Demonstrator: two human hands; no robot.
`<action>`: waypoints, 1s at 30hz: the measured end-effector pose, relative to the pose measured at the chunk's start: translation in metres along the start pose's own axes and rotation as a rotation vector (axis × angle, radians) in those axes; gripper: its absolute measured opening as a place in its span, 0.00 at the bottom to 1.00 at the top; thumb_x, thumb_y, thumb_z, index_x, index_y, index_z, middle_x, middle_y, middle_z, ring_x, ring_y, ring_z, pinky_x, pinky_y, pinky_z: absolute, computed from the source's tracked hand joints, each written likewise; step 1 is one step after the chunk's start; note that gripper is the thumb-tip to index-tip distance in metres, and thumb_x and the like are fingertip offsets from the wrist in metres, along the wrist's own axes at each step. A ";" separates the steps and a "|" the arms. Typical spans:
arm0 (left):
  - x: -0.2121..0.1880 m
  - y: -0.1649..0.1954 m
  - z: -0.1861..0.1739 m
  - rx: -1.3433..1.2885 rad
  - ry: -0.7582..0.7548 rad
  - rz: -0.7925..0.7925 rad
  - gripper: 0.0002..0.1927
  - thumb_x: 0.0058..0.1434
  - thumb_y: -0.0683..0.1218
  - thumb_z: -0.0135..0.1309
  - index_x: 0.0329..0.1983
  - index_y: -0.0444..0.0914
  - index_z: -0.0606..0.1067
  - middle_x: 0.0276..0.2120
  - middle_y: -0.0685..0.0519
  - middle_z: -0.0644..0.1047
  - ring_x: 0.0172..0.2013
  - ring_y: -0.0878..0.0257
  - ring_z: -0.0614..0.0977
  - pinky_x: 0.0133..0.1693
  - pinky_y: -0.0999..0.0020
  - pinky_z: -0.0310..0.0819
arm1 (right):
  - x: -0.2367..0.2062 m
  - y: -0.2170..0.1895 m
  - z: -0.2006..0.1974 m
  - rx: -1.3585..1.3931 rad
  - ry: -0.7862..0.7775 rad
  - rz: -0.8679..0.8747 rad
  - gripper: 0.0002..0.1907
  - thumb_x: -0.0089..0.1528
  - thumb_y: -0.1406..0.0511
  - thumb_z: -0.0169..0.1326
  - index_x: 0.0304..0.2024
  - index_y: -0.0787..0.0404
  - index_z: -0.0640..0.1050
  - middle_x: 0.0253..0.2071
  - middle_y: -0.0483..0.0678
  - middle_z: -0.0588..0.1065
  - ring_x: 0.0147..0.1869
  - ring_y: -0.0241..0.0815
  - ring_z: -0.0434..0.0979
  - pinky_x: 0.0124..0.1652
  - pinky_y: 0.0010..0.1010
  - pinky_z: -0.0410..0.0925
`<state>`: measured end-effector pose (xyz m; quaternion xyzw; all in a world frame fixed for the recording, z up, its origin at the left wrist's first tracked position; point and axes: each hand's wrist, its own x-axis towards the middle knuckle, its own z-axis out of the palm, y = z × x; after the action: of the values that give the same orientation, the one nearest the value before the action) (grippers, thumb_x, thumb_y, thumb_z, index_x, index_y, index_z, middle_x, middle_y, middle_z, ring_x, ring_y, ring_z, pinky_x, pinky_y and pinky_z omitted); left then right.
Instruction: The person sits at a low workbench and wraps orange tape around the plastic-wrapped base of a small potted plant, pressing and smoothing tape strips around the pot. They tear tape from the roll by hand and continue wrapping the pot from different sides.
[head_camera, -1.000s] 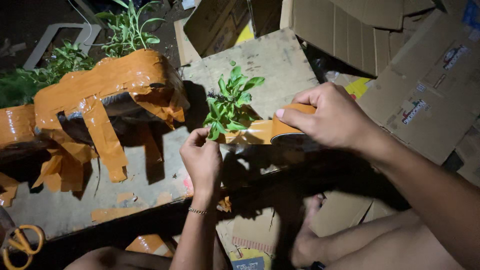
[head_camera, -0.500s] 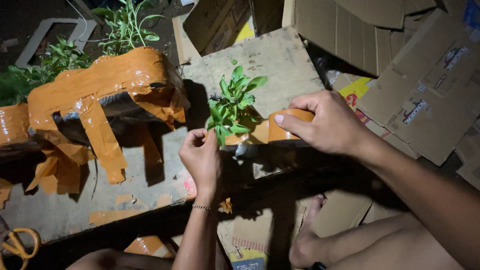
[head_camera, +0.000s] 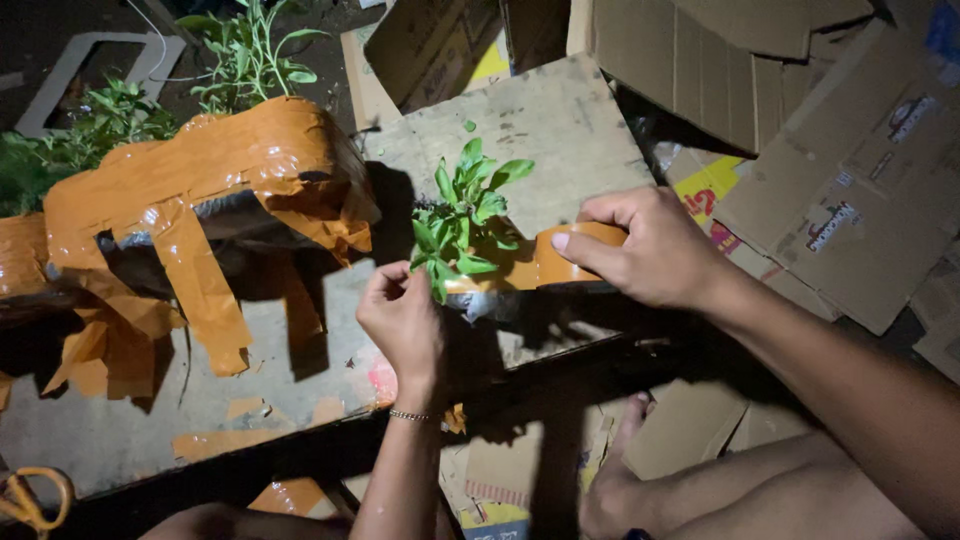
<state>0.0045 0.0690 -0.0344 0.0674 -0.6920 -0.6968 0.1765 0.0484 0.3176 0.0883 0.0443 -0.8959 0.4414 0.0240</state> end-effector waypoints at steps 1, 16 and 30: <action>-0.001 -0.005 0.001 0.030 0.005 0.006 0.06 0.64 0.37 0.57 0.30 0.31 0.76 0.26 0.60 0.76 0.27 0.76 0.71 0.29 0.79 0.65 | 0.001 0.002 0.001 -0.004 -0.005 0.013 0.19 0.60 0.58 0.60 0.21 0.65 0.77 0.15 0.46 0.71 0.22 0.32 0.68 0.25 0.31 0.63; -0.002 -0.033 0.007 -0.015 -0.081 -0.199 0.07 0.67 0.42 0.52 0.38 0.32 0.76 0.31 0.58 0.78 0.30 0.72 0.74 0.31 0.76 0.69 | 0.011 0.025 0.016 0.043 -0.040 0.035 0.18 0.59 0.57 0.60 0.24 0.66 0.79 0.17 0.45 0.72 0.24 0.31 0.68 0.27 0.30 0.64; -0.017 0.019 -0.001 0.535 0.009 0.015 0.14 0.71 0.43 0.50 0.55 0.29 0.74 0.40 0.36 0.78 0.40 0.52 0.79 0.47 0.58 0.72 | -0.020 0.032 0.054 0.256 0.071 0.133 0.17 0.63 0.57 0.57 0.27 0.64 0.79 0.22 0.40 0.73 0.28 0.26 0.67 0.28 0.26 0.65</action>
<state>0.0233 0.0739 -0.0180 0.1095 -0.8512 -0.4876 0.1607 0.0647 0.2953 0.0290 -0.0280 -0.8319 0.5538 0.0204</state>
